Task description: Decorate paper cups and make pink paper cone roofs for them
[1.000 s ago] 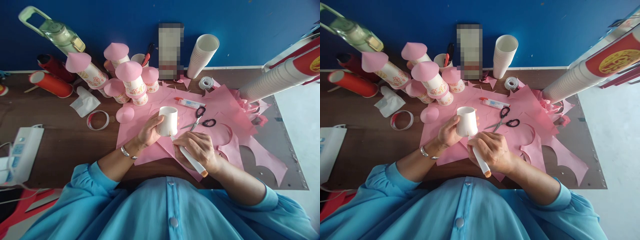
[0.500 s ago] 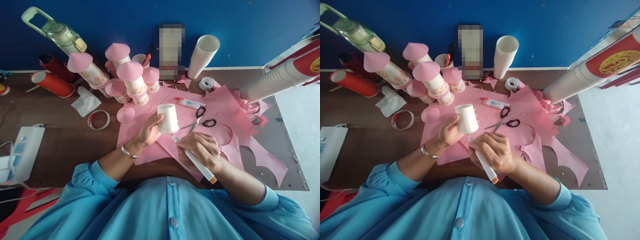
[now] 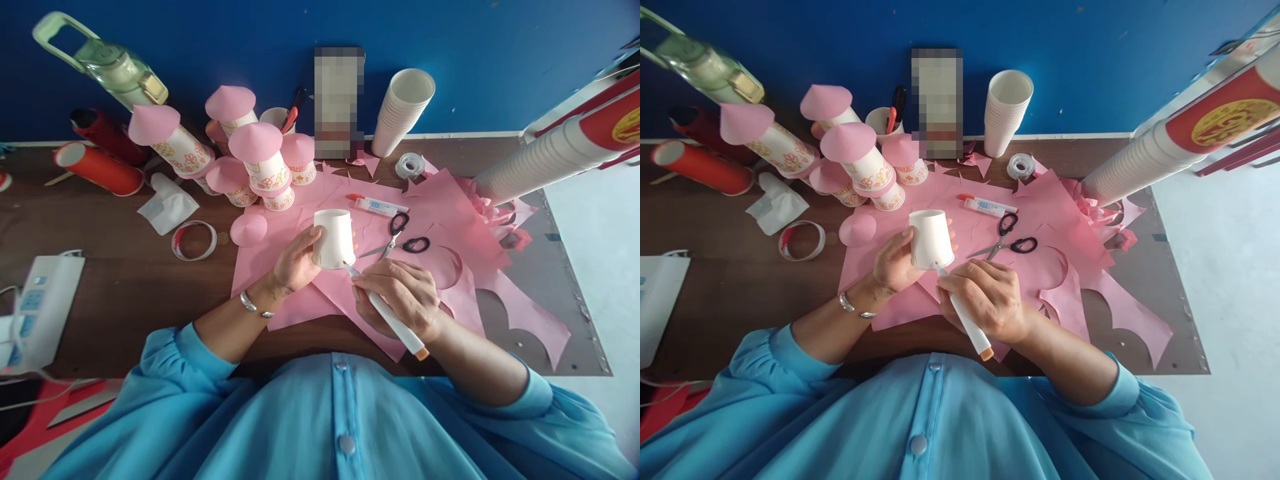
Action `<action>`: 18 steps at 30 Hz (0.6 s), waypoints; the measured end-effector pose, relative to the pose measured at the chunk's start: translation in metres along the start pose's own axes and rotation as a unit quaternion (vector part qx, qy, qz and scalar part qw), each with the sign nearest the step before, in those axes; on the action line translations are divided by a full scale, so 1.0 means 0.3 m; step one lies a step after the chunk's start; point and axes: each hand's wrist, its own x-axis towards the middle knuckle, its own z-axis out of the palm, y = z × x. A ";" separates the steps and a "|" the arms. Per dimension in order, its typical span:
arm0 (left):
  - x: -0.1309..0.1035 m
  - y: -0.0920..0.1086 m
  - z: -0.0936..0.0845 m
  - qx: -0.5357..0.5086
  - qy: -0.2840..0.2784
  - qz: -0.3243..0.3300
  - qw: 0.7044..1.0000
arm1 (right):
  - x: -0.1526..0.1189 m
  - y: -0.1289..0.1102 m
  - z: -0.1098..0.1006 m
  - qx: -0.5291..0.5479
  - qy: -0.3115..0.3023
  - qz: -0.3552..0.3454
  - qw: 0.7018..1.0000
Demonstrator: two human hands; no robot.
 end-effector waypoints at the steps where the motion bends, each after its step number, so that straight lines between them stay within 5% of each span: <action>1: -0.001 0.002 0.001 0.006 0.002 -0.005 1.000 | -0.001 0.001 0.000 0.001 0.002 0.000 1.000; 18: 0.001 0.000 0.000 0.043 -0.041 -0.014 0.998 | -0.001 0.002 0.003 0.004 0.003 -0.001 1.000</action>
